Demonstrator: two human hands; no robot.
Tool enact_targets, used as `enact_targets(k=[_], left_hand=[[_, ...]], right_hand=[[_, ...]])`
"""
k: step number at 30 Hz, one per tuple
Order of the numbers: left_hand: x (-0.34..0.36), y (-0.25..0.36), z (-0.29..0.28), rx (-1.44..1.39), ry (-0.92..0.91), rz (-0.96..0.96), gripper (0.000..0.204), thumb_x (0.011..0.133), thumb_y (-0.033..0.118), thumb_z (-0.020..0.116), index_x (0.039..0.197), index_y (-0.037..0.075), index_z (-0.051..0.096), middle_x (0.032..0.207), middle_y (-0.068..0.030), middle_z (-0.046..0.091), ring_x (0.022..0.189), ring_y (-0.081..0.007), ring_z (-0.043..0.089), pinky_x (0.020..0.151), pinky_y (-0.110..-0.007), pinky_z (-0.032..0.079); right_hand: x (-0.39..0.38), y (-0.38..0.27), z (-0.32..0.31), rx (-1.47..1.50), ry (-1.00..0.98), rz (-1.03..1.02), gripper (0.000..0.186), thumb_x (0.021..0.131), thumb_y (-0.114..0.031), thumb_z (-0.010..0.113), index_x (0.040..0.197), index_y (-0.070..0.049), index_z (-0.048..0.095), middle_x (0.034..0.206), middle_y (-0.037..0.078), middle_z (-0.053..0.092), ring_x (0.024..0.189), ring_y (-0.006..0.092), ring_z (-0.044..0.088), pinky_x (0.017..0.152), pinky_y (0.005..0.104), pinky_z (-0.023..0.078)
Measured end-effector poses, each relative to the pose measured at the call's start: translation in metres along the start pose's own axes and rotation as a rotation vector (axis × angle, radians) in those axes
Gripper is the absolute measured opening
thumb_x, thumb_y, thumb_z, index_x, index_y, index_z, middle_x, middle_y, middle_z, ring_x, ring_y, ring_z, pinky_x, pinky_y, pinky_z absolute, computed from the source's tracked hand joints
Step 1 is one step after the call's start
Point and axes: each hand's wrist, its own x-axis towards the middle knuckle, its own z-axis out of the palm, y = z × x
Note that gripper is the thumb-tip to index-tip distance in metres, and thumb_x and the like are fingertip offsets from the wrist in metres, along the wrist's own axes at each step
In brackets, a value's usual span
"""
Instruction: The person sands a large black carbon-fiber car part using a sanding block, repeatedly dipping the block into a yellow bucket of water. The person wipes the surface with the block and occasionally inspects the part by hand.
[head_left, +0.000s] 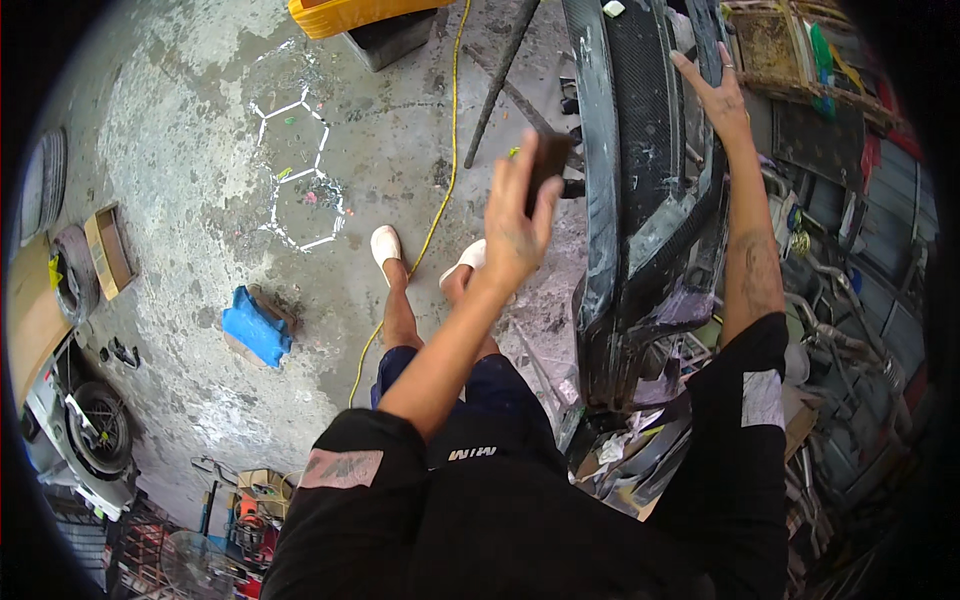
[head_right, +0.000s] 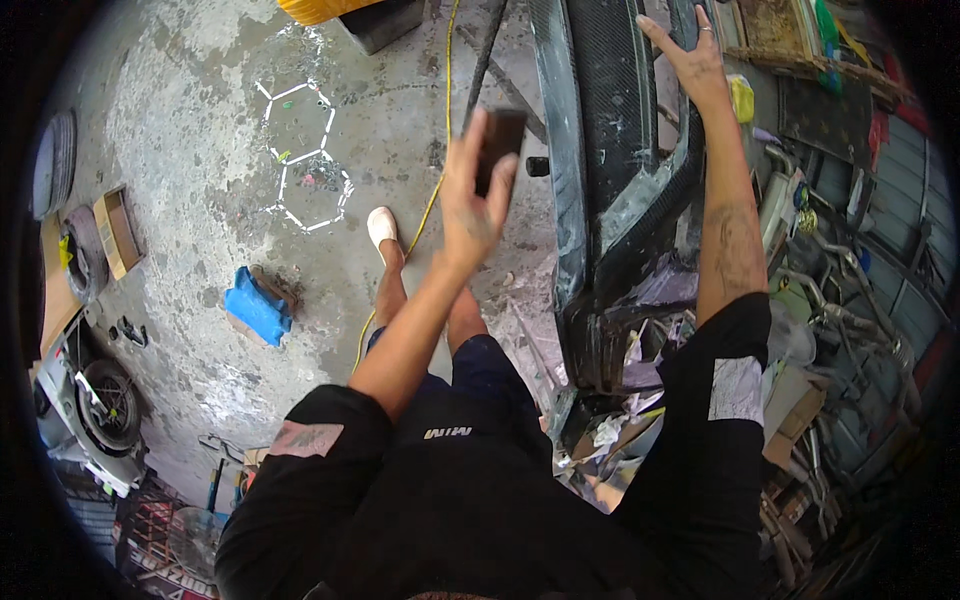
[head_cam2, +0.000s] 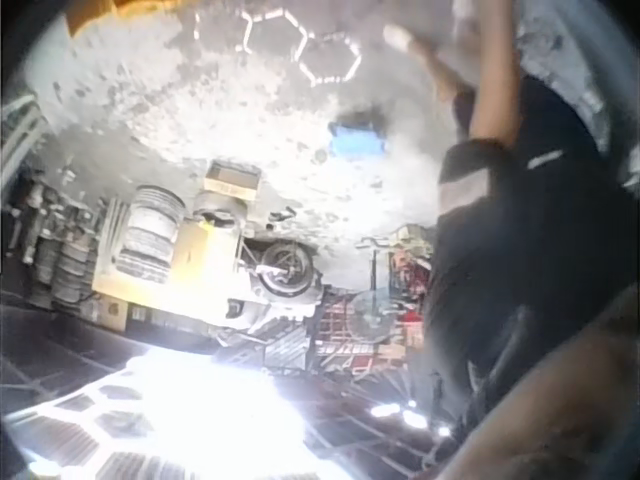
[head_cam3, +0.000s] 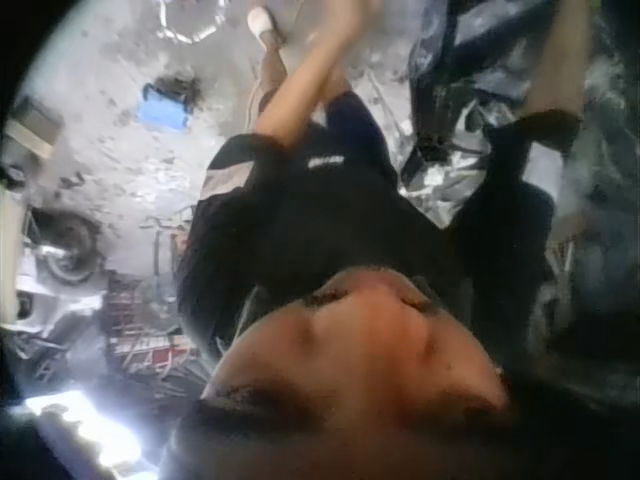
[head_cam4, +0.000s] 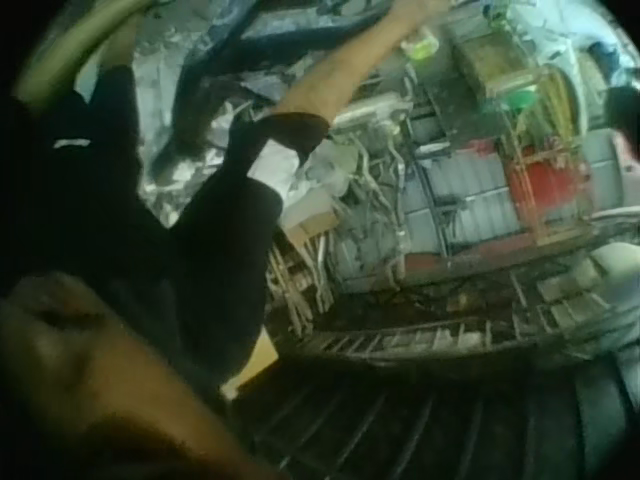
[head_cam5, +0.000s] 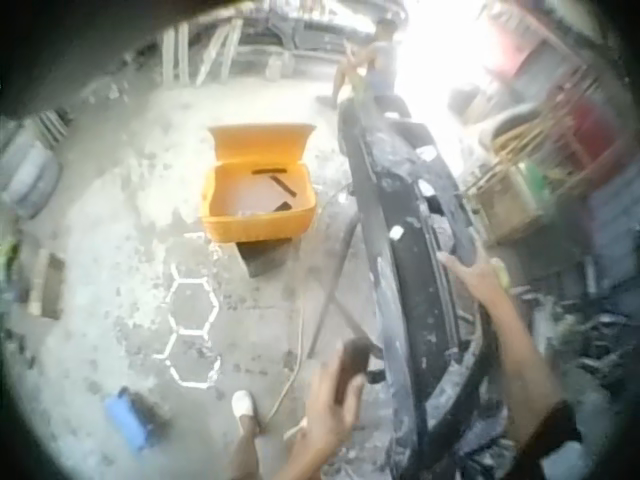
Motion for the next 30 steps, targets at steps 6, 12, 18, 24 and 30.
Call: enact_targets(k=[6,12,18,24,30], left_hand=[[0.039,0.021,0.046,0.288,-0.017,0.112,0.065,0.094,0.002,0.065,0.155,0.012,0.046,0.104,-0.0207,0.054,0.087,-0.0411,0.059,0.076,-0.046,0.052],[0.087,0.019,0.075,0.345,0.120,0.200,0.064,0.094,0.002,0.063,0.154,0.011,0.045,0.105,-0.0235,0.053,0.085,-0.0440,0.059,0.074,-0.049,0.051],[0.047,0.057,0.098,0.387,0.028,0.102,0.070,0.094,0.002,0.063,0.159,0.010,0.039,0.112,-0.0260,0.054,0.094,-0.0461,0.060,0.082,-0.049,0.053],[0.068,0.062,0.115,0.352,0.061,0.121,0.070,0.095,0.003,0.062,0.160,0.009,0.037,0.111,-0.0269,0.054,0.096,-0.0476,0.059,0.084,-0.047,0.053],[0.099,0.055,0.117,0.370,0.131,0.135,0.066,0.095,0.002,0.064,0.157,0.007,0.042,0.105,-0.0227,0.056,0.092,-0.0373,0.061,0.083,-0.043,0.051]], right_hand=[[0.015,-0.038,0.014,0.236,-0.078,0.284,0.091,0.090,-0.068,0.064,0.155,-0.007,0.045,0.167,0.020,0.029,0.148,0.0396,0.039,0.118,0.0422,0.035],[0.010,-0.006,0.019,0.332,-0.003,0.140,0.090,0.088,-0.051,0.071,0.158,-0.007,0.036,0.147,0.030,0.052,0.138,0.0466,0.048,0.114,0.0434,0.040],[0.007,0.004,-0.008,0.209,0.019,0.201,0.092,0.087,-0.047,0.071,0.161,-0.013,0.028,0.148,0.029,0.051,0.135,0.0464,0.051,0.112,0.0474,0.043],[0.012,0.012,-0.010,0.158,-0.013,0.256,0.092,0.087,-0.048,0.070,0.162,-0.016,0.028,0.149,0.027,0.051,0.136,0.0452,0.051,0.111,0.0492,0.044],[0.017,-0.002,-0.016,0.150,0.016,0.288,0.092,0.087,-0.047,0.070,0.163,-0.018,0.026,0.152,0.025,0.049,0.136,0.0453,0.051,0.111,0.0488,0.044]])
